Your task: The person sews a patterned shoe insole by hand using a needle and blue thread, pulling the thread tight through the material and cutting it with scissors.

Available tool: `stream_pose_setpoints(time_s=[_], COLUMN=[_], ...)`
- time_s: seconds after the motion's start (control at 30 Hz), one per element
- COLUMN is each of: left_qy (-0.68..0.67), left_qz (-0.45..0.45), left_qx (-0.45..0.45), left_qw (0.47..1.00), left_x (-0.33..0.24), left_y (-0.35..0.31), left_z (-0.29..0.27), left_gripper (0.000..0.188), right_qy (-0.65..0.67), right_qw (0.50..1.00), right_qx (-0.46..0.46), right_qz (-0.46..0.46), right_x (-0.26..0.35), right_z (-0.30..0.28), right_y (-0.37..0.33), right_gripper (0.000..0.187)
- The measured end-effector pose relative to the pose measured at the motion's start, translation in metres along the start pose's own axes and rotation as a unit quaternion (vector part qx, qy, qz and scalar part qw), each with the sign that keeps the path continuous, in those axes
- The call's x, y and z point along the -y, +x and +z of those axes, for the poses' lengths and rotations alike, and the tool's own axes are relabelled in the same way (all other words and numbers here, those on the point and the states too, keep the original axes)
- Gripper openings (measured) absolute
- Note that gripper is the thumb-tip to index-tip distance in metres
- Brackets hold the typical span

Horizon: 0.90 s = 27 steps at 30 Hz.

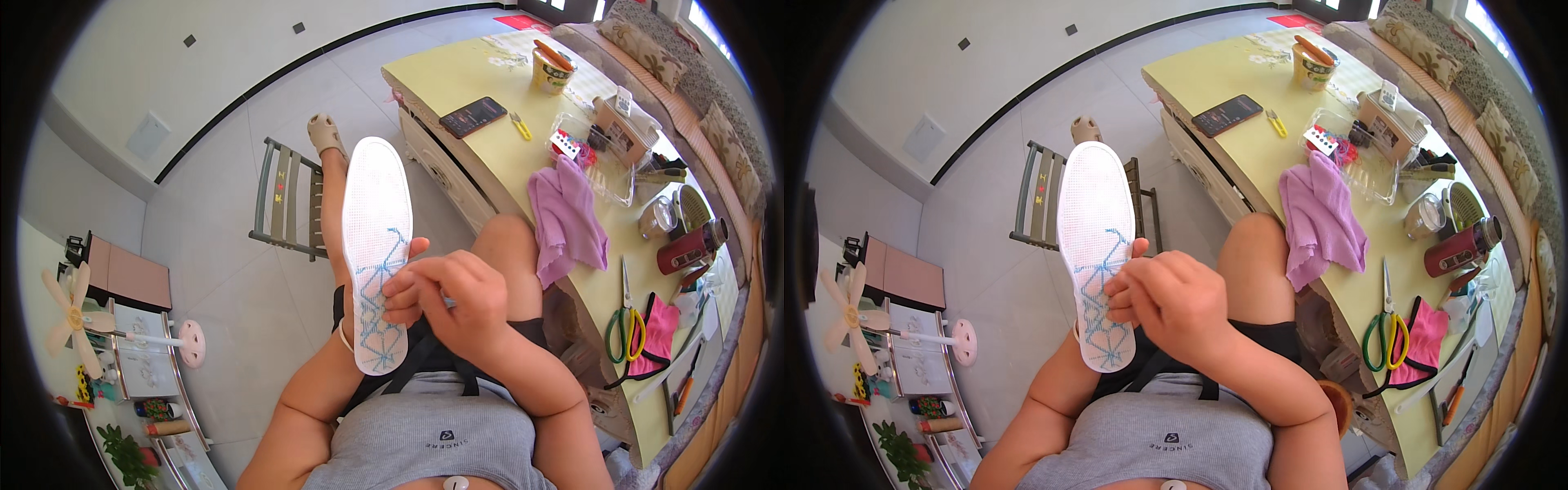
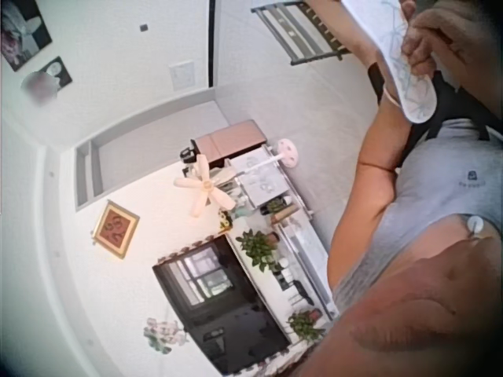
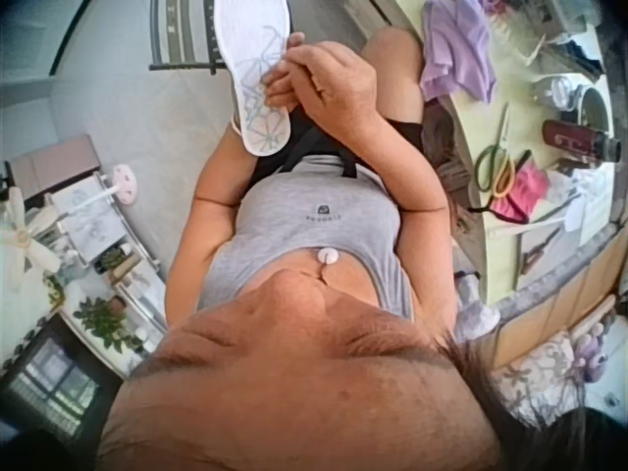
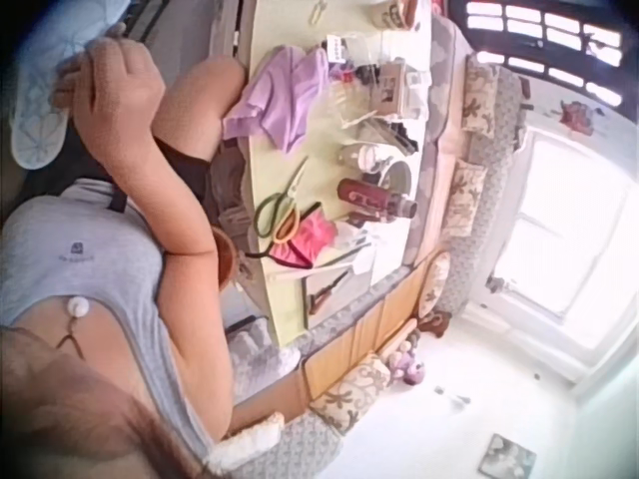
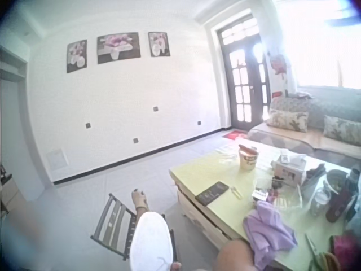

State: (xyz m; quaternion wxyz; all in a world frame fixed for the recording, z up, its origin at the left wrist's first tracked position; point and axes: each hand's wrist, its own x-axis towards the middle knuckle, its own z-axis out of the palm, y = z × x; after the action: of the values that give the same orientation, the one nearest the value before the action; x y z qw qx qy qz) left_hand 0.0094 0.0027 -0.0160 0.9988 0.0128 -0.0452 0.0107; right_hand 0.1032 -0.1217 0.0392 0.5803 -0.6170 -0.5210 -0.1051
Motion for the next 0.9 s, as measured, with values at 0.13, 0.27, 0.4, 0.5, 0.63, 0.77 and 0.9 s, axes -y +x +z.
stream_pose_setpoints(time_s=[0.13, 0.27, 0.4, 0.5, 0.63, 0.77, 0.9], left_qy=[0.007, 0.023, -0.021, -0.023, 0.011, 0.190, 0.283], left_qz=[0.025, 0.022, 0.012, 0.014, 0.025, 0.141, 0.183], left_qx=[-0.099, -0.072, -0.060, -0.041, -0.045, -0.244, -0.301], left_qw=[0.995, 0.997, 0.998, 0.999, 0.999, 0.941, 0.892], left_x=[0.005, 0.007, 0.008, 0.008, 0.008, 0.001, 0.003], left_y=[-0.003, -0.006, -0.005, -0.004, -0.004, -0.001, 0.006], left_z=[0.010, 0.014, 0.007, 0.006, 0.006, 0.000, 0.010], left_gripper=[0.072, 0.059, 0.067, 0.068, 0.069, 0.064, 0.052], right_qy=[-0.018, -0.025, -0.027, -0.036, -0.032, -0.030, -0.035], right_qw=[0.999, 0.999, 0.999, 0.998, 0.998, 0.998, 0.998], right_qx=[-0.005, 0.002, 0.005, 0.005, 0.002, 0.001, 0.013], right_qz=[-0.039, -0.039, -0.042, -0.042, -0.047, -0.052, -0.048], right_x=[0.001, 0.002, 0.003, 0.001, 0.001, 0.001, 0.001], right_z=[0.012, 0.012, 0.011, 0.012, 0.013, 0.014, 0.013], right_y=[-0.002, -0.001, 0.000, -0.002, -0.002, -0.002, -0.002], right_gripper=[0.016, 0.015, 0.013, 0.017, 0.019, 0.021, 0.020])
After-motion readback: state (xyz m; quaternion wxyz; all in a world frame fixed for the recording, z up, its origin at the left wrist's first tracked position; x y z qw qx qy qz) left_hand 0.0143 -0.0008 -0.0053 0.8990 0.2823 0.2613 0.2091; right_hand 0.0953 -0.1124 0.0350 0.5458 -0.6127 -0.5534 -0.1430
